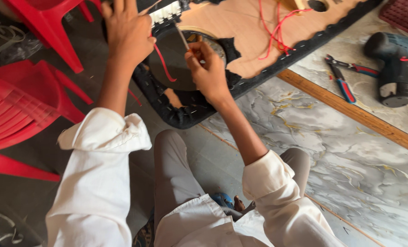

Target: The person is wiring red electrical wires into a white terminal block mounted on a wooden board. They use a screwdriver to tighten the screws and secure the wires in place.

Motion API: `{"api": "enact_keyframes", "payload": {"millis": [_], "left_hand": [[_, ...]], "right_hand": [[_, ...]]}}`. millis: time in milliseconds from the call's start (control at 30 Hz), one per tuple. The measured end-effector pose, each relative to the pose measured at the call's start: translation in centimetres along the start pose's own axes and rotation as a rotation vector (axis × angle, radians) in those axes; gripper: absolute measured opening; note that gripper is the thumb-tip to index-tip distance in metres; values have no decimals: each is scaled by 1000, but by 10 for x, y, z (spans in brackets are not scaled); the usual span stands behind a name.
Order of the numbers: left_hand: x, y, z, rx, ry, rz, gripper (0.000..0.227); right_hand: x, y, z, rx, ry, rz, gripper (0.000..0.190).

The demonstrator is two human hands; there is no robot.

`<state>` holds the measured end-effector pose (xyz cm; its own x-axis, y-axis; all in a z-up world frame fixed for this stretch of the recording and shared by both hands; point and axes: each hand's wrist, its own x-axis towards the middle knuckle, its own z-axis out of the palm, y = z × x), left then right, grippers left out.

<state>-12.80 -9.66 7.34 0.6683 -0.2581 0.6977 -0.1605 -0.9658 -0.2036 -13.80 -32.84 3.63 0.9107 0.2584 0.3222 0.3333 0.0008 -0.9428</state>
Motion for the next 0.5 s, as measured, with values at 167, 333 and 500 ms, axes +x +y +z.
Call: {"api": "enact_keyframes", "payload": {"millis": [167,333,500], "left_hand": [[10,9,-2,14,17,-35,28],[29,54,14,64,240,36,22],[82,113,39,-332,287,6,11]], "right_hand": [[2,0,1,110,156,-182,17],[-2,8,-3,144,492,-283,18],[6,23,-19,483,632,-45,31]]}}
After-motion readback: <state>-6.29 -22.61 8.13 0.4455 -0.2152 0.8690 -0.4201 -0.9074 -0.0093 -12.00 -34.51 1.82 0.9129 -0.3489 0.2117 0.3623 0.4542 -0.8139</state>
